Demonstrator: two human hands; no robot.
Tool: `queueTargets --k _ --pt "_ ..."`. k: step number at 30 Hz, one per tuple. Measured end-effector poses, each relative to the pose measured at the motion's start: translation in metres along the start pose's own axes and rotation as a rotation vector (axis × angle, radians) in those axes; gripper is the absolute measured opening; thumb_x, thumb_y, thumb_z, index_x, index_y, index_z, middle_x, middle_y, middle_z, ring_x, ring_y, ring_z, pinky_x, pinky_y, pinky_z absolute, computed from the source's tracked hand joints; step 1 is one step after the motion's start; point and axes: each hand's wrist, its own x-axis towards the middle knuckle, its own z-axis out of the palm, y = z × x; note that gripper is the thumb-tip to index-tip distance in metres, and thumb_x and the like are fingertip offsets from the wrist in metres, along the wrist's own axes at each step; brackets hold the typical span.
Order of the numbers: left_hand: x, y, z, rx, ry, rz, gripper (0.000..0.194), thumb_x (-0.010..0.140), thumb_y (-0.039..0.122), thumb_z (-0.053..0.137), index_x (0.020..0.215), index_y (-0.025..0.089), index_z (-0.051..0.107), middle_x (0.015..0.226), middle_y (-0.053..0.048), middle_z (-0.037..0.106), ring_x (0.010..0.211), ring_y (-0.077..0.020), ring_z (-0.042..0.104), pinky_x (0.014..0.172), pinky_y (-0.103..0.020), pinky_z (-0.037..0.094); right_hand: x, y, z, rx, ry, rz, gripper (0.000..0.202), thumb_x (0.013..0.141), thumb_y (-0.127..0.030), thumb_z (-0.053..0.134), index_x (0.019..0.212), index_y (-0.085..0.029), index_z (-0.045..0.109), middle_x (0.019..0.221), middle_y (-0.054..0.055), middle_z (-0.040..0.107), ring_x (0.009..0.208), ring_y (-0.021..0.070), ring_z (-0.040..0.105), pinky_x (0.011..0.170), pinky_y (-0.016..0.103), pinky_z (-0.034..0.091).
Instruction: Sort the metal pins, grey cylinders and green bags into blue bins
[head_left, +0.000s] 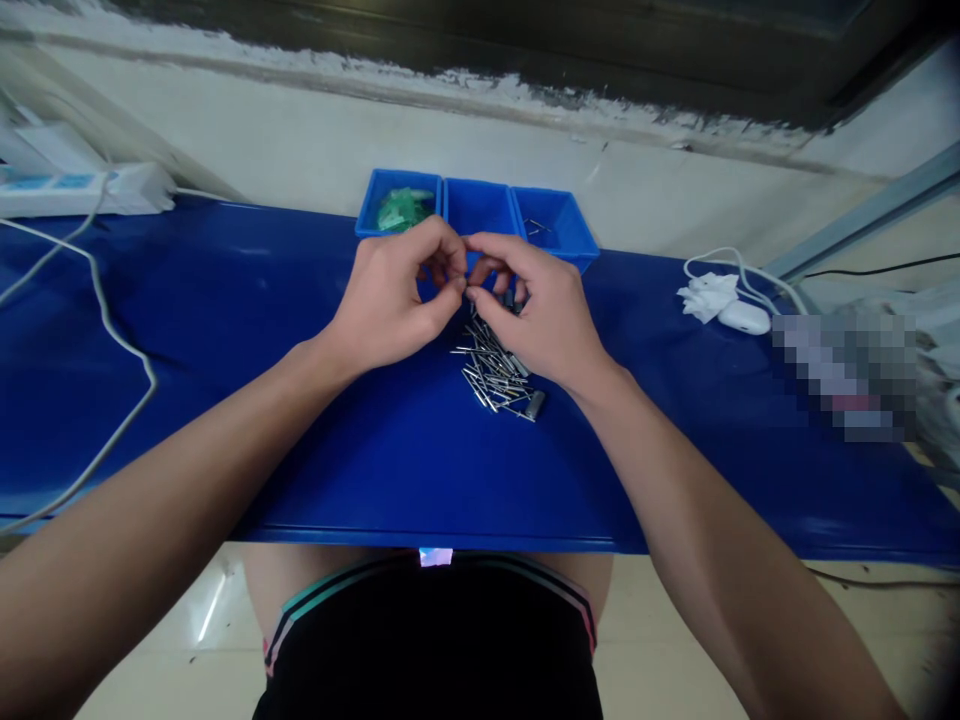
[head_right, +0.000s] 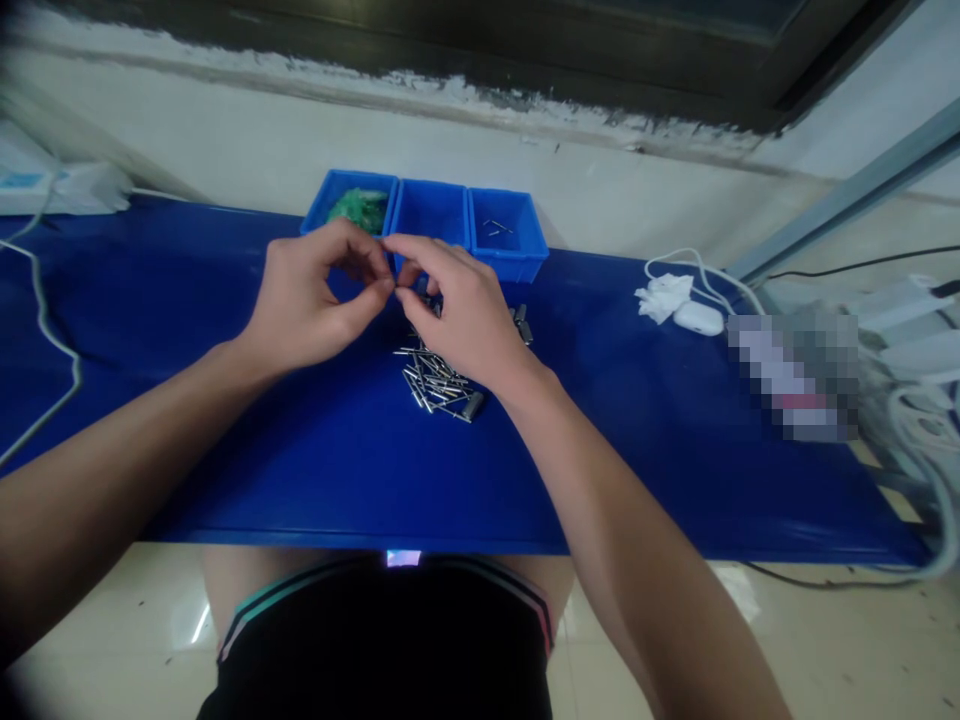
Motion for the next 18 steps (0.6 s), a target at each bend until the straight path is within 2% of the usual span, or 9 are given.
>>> queueTargets --k 5,8,11,14,16,18 --pt "-0.002 0.001 -0.001 0.009 -0.009 -0.009 0.013 0.100 0.032 0.059 0.105 0.025 0.069 0.099 -0.004 0.079 0.093 -0.0241 0.076 0.089 -0.044 0.064 -0.002 0.001 0.001 -0.009 -0.015 0.012 0.048 0.094 -0.015 0.068 0.138 -0.034 0.073 0.111 0.003 0.076 0.092 0.0237 0.069 0.091 0.044 0.062" --pt "-0.001 0.001 0.000 0.031 -0.006 -0.010 0.015 0.103 0.033 0.059 0.111 0.025 0.069 0.107 -0.004 0.080 0.096 -0.0231 0.076 0.093 -0.043 0.064 0.001 -0.001 -0.002 0.028 0.022 0.040 0.031 0.097 -0.019 0.069 0.123 -0.032 0.080 0.110 0.003 0.077 0.096 0.0236 0.071 0.088 0.042 0.061" --pt "-0.001 -0.002 0.000 0.052 -0.052 0.012 0.020 0.104 0.036 0.060 0.119 0.025 0.068 0.114 -0.004 0.079 0.100 -0.0224 0.075 0.095 -0.040 0.062 0.007 0.001 -0.012 0.147 0.145 0.144 0.015 0.099 -0.028 0.073 0.111 -0.029 0.081 0.109 0.004 0.079 0.098 0.0223 0.073 0.083 0.037 0.061" --pt "0.000 -0.007 0.001 0.073 -0.149 0.062 0.026 0.103 0.039 0.060 0.120 0.022 0.070 0.116 -0.007 0.078 0.099 -0.0239 0.075 0.092 -0.040 0.060 0.014 0.011 -0.026 0.324 0.309 0.295 0.011 0.094 -0.032 0.082 0.105 -0.029 0.079 0.103 0.002 0.081 0.088 0.0186 0.074 0.072 0.031 0.058" --pt "0.000 -0.010 0.002 0.084 -0.232 0.103 0.030 0.102 0.040 0.059 0.119 0.020 0.072 0.120 -0.009 0.078 0.102 -0.0261 0.075 0.092 -0.041 0.059 0.016 0.020 -0.035 0.440 0.410 0.391 0.010 0.093 -0.033 0.083 0.097 -0.027 0.076 0.096 0.002 0.081 0.078 0.0151 0.073 0.060 0.026 0.051" --pt "0.000 -0.012 0.004 0.092 -0.306 0.129 0.033 0.102 0.041 0.057 0.119 0.018 0.074 0.122 -0.011 0.077 0.107 -0.0285 0.074 0.093 -0.043 0.059 0.018 0.028 -0.042 0.494 0.476 0.504 0.017 0.095 -0.037 0.080 0.086 -0.025 0.072 0.084 0.001 0.076 0.065 0.0117 0.067 0.049 0.023 0.040"
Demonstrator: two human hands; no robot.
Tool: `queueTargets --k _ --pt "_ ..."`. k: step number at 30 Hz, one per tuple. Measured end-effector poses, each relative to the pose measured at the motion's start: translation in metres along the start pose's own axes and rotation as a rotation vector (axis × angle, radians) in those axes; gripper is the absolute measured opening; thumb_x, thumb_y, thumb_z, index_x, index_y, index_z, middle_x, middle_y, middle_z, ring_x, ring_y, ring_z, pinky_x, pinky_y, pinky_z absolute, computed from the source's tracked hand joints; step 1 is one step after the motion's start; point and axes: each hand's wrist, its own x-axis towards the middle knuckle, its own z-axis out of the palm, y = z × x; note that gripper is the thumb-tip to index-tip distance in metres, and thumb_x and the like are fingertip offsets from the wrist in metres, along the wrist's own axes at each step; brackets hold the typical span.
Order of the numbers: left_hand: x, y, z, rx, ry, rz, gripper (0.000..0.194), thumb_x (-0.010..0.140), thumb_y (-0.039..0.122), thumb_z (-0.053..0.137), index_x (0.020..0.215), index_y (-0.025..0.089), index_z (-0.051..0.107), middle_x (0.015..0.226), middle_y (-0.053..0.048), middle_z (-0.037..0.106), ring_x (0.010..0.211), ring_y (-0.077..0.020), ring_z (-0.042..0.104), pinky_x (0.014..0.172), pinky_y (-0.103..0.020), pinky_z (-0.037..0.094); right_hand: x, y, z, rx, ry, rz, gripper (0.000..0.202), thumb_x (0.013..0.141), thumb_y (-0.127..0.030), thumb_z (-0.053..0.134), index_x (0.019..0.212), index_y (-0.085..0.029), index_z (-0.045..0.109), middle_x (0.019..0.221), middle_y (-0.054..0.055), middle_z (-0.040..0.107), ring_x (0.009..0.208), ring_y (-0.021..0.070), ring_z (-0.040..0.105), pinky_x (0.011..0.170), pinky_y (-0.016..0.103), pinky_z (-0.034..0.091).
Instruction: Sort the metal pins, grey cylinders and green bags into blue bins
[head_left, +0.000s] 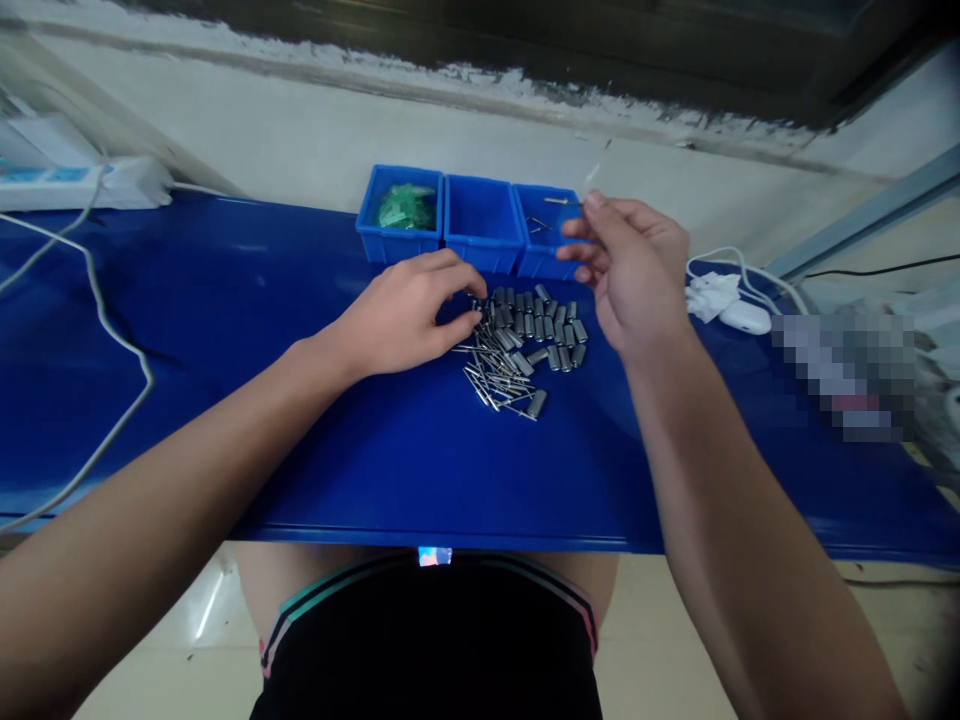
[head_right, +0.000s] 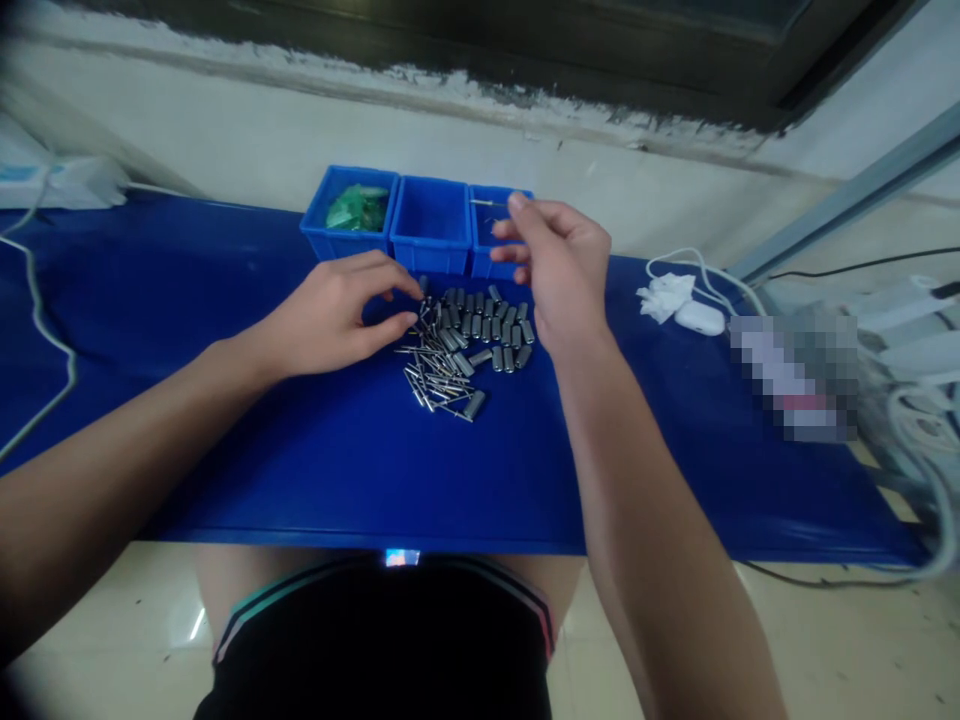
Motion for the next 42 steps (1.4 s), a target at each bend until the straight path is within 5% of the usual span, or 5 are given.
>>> queueTargets --k 3,9,19,42 --pt "0.000 0.000 0.001 0.004 -0.060 0.010 0.036 0.103 0.040 0.054 0.122 0.017 0.075 0.122 -0.012 0.077 0.114 -0.0310 0.073 0.096 -0.045 0.058 0.006 0.004 -0.007 -0.031 0.092 0.145 0.031 0.096 -0.038 0.076 0.073 -0.023 0.063 0.065 -0.003 0.061 0.050 0.0077 0.050 0.041 0.021 0.025" --pt "0.000 0.004 -0.001 -0.015 -0.121 -0.005 0.035 0.102 0.038 0.058 0.123 0.018 0.077 0.120 -0.010 0.079 0.109 -0.0297 0.075 0.094 -0.044 0.058 0.013 0.014 -0.013 -0.051 0.087 0.324 0.038 0.094 -0.042 0.078 0.070 -0.025 0.053 0.056 -0.008 0.041 0.043 0.0061 0.029 0.038 0.022 0.017" --pt "-0.001 0.010 -0.001 -0.067 -0.202 -0.004 0.031 0.100 0.040 0.062 0.116 0.019 0.079 0.116 -0.010 0.078 0.105 -0.0283 0.074 0.093 -0.042 0.057 0.019 0.021 -0.016 -0.139 0.134 0.359 0.031 0.096 -0.046 0.076 0.078 -0.025 0.062 0.069 -0.002 0.062 0.047 0.0077 0.039 0.040 0.025 0.019" --pt "-0.002 0.010 -0.001 -0.123 -0.290 0.038 0.026 0.095 0.041 0.072 0.109 0.021 0.081 0.112 -0.007 0.080 0.096 -0.0240 0.076 0.084 -0.037 0.057 0.012 0.012 -0.010 -0.164 0.119 0.370 0.024 0.103 -0.037 0.068 0.084 -0.022 0.066 0.071 -0.001 0.068 0.045 0.0059 0.039 0.041 0.023 0.018"
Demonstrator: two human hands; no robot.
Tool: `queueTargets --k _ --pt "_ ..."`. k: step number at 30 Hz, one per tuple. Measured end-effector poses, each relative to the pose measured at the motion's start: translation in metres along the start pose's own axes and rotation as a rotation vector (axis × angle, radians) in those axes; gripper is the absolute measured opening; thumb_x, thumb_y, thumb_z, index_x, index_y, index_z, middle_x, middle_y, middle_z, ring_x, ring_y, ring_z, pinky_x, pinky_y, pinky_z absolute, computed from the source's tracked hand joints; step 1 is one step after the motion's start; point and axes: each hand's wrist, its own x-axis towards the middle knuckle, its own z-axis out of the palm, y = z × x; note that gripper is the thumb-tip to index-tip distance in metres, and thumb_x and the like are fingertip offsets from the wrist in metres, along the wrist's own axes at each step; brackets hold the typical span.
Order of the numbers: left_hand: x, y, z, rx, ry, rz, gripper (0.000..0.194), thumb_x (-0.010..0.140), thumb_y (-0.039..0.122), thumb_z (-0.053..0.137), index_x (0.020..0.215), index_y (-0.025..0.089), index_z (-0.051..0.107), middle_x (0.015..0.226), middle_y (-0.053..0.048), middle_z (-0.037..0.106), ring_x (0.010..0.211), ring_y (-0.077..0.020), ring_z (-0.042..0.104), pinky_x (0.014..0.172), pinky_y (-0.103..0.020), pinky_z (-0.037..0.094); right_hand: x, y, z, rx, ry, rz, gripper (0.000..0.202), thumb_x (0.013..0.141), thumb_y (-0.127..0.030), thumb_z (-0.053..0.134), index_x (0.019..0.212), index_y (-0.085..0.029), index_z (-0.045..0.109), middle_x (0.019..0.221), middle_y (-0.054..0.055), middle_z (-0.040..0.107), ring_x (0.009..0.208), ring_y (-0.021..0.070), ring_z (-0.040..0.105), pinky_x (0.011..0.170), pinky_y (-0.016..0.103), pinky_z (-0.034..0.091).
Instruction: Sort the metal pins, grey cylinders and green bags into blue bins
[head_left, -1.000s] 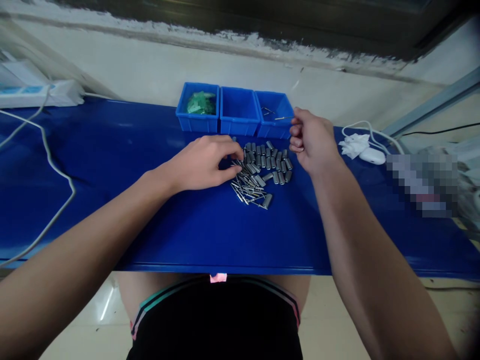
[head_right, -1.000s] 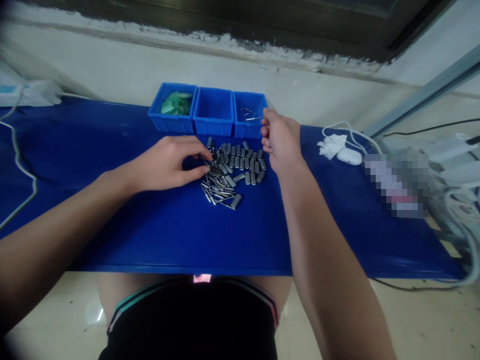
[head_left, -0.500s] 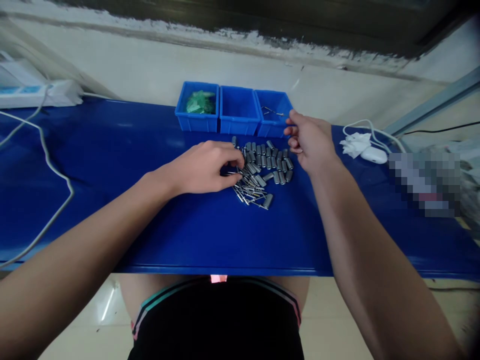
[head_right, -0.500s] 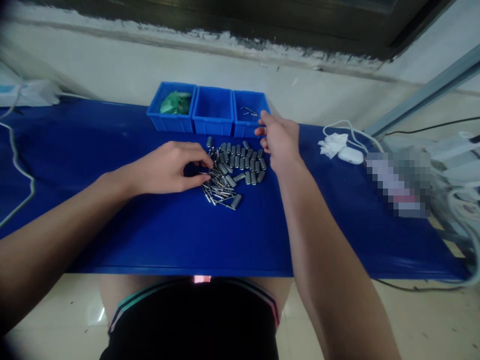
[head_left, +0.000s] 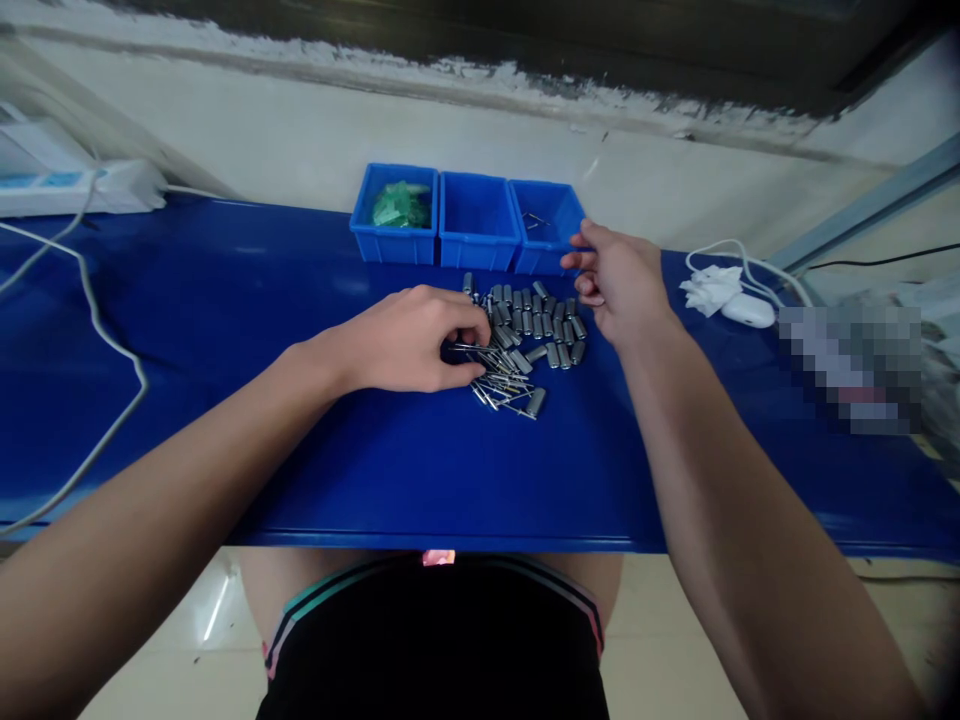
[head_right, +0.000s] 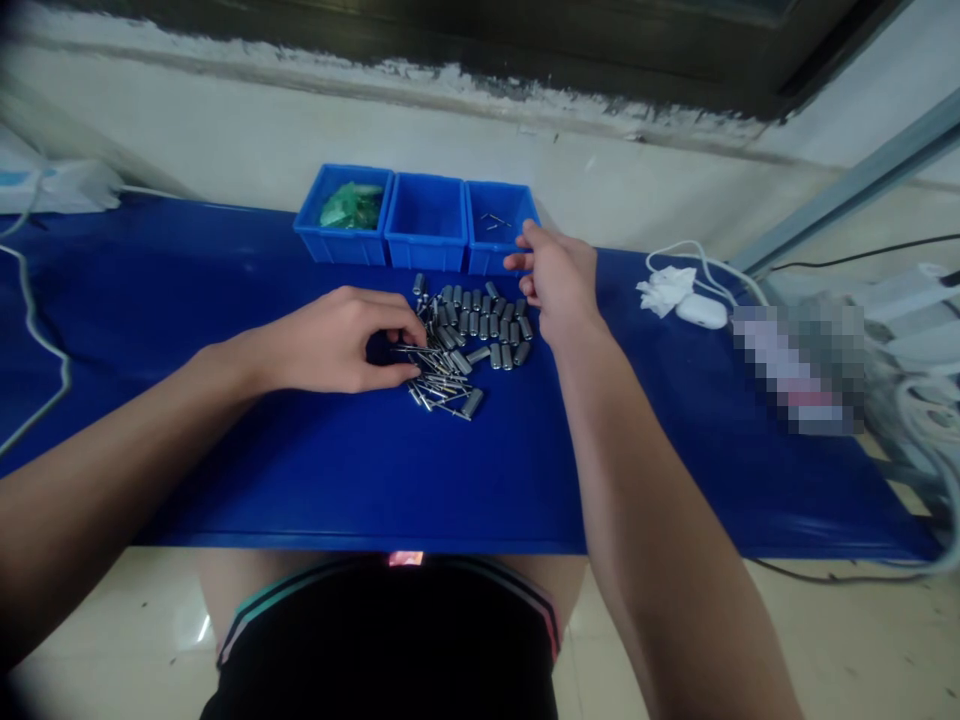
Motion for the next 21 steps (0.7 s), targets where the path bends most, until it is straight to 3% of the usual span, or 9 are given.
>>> queueTargets --k 6,16,21 --pt "0.000 -0.001 0.001 0.002 -0.002 0.005 0.020 0.097 0.032 0.067 0.105 0.021 0.082 0.107 -0.007 0.081 0.090 -0.0221 0.076 0.079 -0.036 0.056 -0.002 0.001 0.001 -0.033 -0.038 -0.115 0.025 0.094 -0.045 0.075 0.083 -0.025 0.066 0.071 -0.001 0.064 0.046 0.0078 0.041 0.042 0.025 0.020" --pt "0.001 -0.004 0.001 0.025 0.017 -0.006 0.020 0.095 0.027 0.065 0.106 0.020 0.080 0.109 -0.008 0.080 0.088 -0.0211 0.074 0.078 -0.034 0.055 -0.017 -0.005 0.011 -0.044 -0.090 -0.211 0.021 0.100 -0.029 0.070 0.080 -0.022 0.071 0.069 -0.001 0.064 0.048 0.0071 0.044 0.046 0.022 0.032" --pt "-0.001 -0.003 -0.003 0.034 0.028 -0.033 0.022 0.091 0.027 0.066 0.105 0.020 0.080 0.106 -0.007 0.079 0.088 -0.0217 0.074 0.077 -0.034 0.054 -0.019 -0.004 0.011 -0.097 -0.102 -0.256 0.025 0.100 -0.032 0.071 0.076 -0.024 0.069 0.072 -0.001 0.064 0.050 0.0091 0.045 0.050 0.026 0.036"
